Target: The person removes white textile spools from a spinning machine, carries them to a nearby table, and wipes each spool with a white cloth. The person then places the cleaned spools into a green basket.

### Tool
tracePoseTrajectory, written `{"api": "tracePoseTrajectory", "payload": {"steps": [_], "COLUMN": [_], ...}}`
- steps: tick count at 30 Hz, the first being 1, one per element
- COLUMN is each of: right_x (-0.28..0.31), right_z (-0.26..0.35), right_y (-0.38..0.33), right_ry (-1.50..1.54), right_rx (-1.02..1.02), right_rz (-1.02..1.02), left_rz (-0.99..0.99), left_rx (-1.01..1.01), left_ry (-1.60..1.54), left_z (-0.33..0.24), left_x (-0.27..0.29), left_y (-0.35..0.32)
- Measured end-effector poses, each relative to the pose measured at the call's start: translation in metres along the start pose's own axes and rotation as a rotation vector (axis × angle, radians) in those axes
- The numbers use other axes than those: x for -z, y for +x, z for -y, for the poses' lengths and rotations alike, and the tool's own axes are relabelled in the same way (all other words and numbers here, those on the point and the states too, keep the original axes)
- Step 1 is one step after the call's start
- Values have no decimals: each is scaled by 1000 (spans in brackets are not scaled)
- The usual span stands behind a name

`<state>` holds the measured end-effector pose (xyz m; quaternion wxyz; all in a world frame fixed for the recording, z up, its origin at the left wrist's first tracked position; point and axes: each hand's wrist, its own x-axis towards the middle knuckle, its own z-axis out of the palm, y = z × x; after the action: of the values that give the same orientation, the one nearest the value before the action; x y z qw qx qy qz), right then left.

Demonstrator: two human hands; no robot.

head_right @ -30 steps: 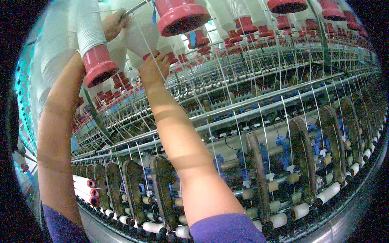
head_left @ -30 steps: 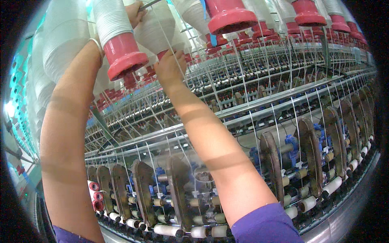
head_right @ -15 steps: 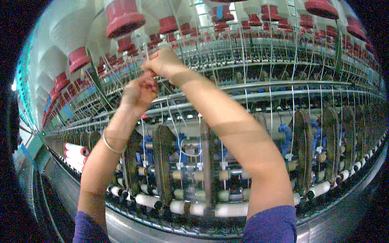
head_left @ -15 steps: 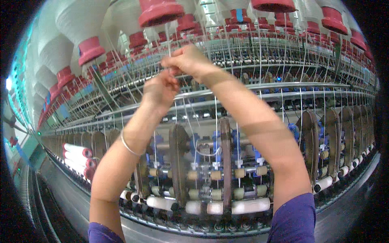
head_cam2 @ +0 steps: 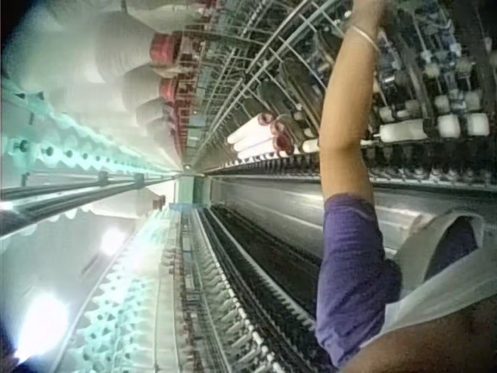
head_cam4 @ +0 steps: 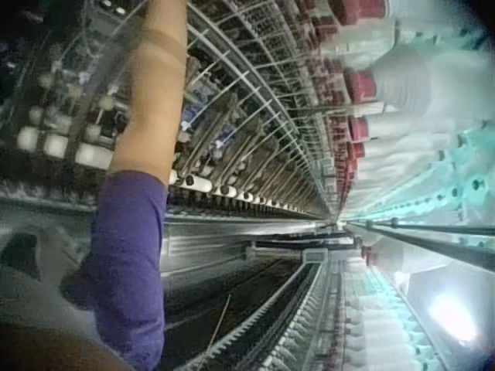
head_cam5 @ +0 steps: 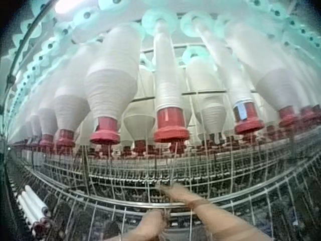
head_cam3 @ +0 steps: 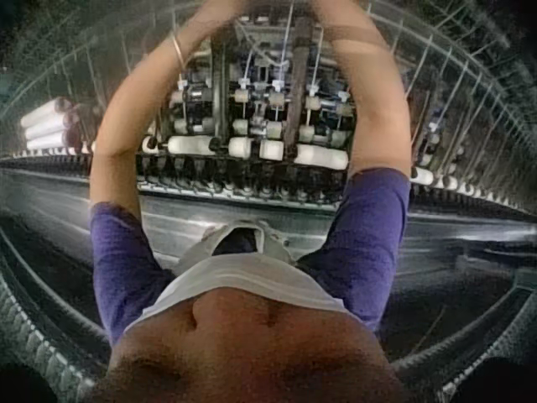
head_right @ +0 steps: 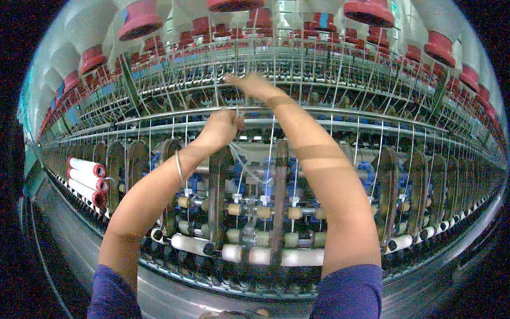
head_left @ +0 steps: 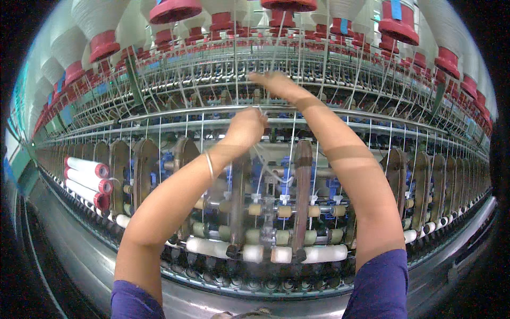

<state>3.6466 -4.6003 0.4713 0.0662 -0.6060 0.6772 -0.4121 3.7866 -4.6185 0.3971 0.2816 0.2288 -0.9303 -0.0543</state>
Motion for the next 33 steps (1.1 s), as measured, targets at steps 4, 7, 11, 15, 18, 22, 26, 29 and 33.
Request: {"api": "tracePoseTrajectory", "payload": {"steps": [4,7,11,15,18,22,26,29,33], "right_x": [15,33,60,54,-3,-49,-61,-68,-80], "right_z": [23,37,46,45,41,44,58,64,58], "right_y": [32,75,97,-2,-103,-170,-186,-198,-210], "right_ry": [301,654,731,38,-463,912,1395,997,959], "right_rx": [297,566,462,201,219,-488,-66,-168,-308], "right_rz": [-875,-784,-368,-162,-311,332,201,111,-205], "left_rz": [-311,-445,-437,-459,-494,-587,-227,31,375], "left_rx": [-150,-48,-124,-259,-329,-458,298,421,182], "left_ry": [-37,97,263,157,-7,-724,-1744,-1490,-1320], "left_z": [-4,9,26,20,9,-9,-15,-9,5], "left_x": [3,-4,-3,21,46,61,56,54,50], "left_y": [-82,-123,-133,-141,-160,-173,-166,-159,-154]}}
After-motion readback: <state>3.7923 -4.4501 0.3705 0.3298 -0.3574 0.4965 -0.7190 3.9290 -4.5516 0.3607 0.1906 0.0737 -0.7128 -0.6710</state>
